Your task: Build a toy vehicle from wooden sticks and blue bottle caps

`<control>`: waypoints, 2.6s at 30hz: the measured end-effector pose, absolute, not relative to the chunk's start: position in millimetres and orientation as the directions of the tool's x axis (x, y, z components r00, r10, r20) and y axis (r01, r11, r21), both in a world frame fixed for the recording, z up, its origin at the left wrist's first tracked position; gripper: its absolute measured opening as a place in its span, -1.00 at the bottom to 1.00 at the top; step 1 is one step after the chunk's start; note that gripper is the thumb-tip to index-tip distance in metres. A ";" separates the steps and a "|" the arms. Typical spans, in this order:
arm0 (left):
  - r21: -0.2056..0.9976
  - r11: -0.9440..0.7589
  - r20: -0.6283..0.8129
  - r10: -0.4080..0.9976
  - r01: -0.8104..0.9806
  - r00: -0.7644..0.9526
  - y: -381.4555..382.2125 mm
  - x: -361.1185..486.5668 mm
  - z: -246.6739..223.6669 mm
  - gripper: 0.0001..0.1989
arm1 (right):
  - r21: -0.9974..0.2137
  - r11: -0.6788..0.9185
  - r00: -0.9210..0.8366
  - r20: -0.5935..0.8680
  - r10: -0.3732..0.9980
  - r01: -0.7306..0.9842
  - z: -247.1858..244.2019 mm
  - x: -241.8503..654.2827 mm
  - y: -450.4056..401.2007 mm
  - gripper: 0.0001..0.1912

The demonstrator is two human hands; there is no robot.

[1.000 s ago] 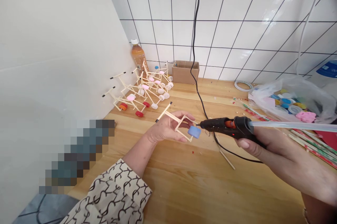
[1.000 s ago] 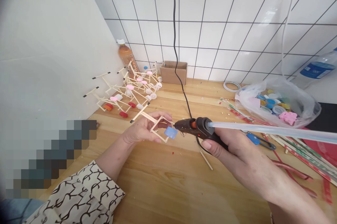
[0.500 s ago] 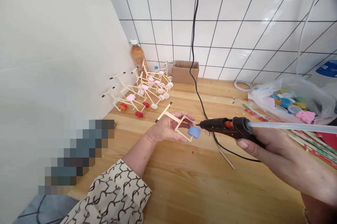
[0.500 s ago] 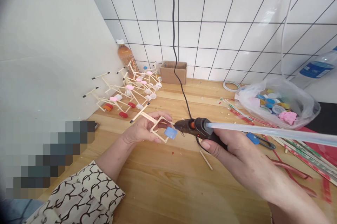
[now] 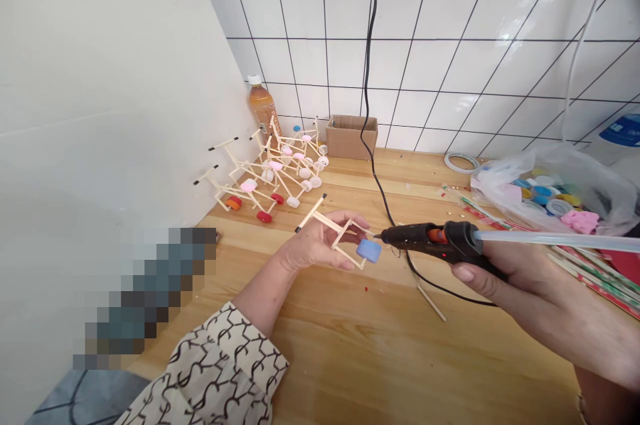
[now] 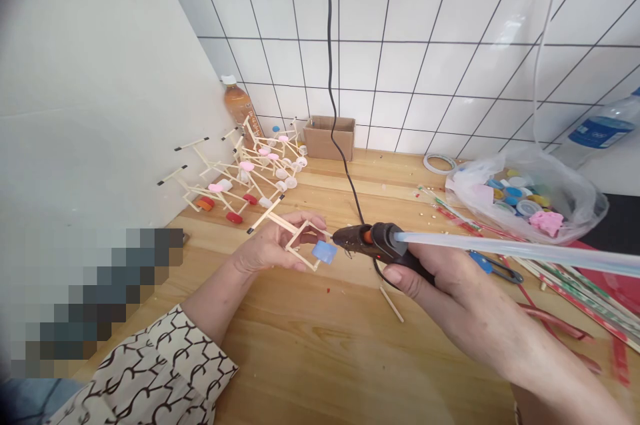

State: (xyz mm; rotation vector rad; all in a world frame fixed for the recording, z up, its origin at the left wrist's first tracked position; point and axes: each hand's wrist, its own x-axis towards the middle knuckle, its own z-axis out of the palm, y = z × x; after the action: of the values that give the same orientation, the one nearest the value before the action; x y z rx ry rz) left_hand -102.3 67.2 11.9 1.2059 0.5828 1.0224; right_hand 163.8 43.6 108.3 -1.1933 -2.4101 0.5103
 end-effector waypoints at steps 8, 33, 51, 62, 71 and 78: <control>0.948 0.020 0.141 0.869 -0.318 0.474 67.2 -102.7 11.4 -0.41 | -0.476 0.600 -0.570 0.227 0.790 0.643 111.5 164.8 42.4 -0.74; 0.945 -0.001 0.162 0.870 -0.327 0.466 66.9 -101.6 12.5 -0.40 | -0.447 0.572 -0.562 0.170 0.809 0.688 107.5 164.7 43.0 -0.67; 0.942 0.024 0.148 0.865 -0.335 0.479 66.9 -101.9 11.9 -0.41 | -0.401 0.662 -0.604 0.279 0.747 0.633 105.8 165.8 43.0 -0.78; 0.945 0.008 0.157 0.865 -0.326 0.477 67.5 -103.3 11.6 -0.42 | -0.378 0.659 -0.583 0.308 0.752 0.650 109.1 167.3 43.9 -0.69; 0.940 0.008 0.162 0.868 -0.340 0.469 66.8 -102.7 11.8 -0.41 | -0.398 0.687 -0.621 0.300 0.724 0.609 110.4 162.2 44.6 -0.76; 0.940 0.023 0.148 0.872 -0.340 0.467 67.1 -103.5 10.8 -0.41 | -0.399 0.674 -0.621 0.273 0.735 0.622 108.9 165.4 43.8 -0.81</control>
State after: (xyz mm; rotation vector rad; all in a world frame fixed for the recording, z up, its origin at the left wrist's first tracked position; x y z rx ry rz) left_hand -103.5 67.1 10.8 1.2019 0.5614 1.0185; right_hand 165.4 43.8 108.9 -1.0591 -2.4744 0.3723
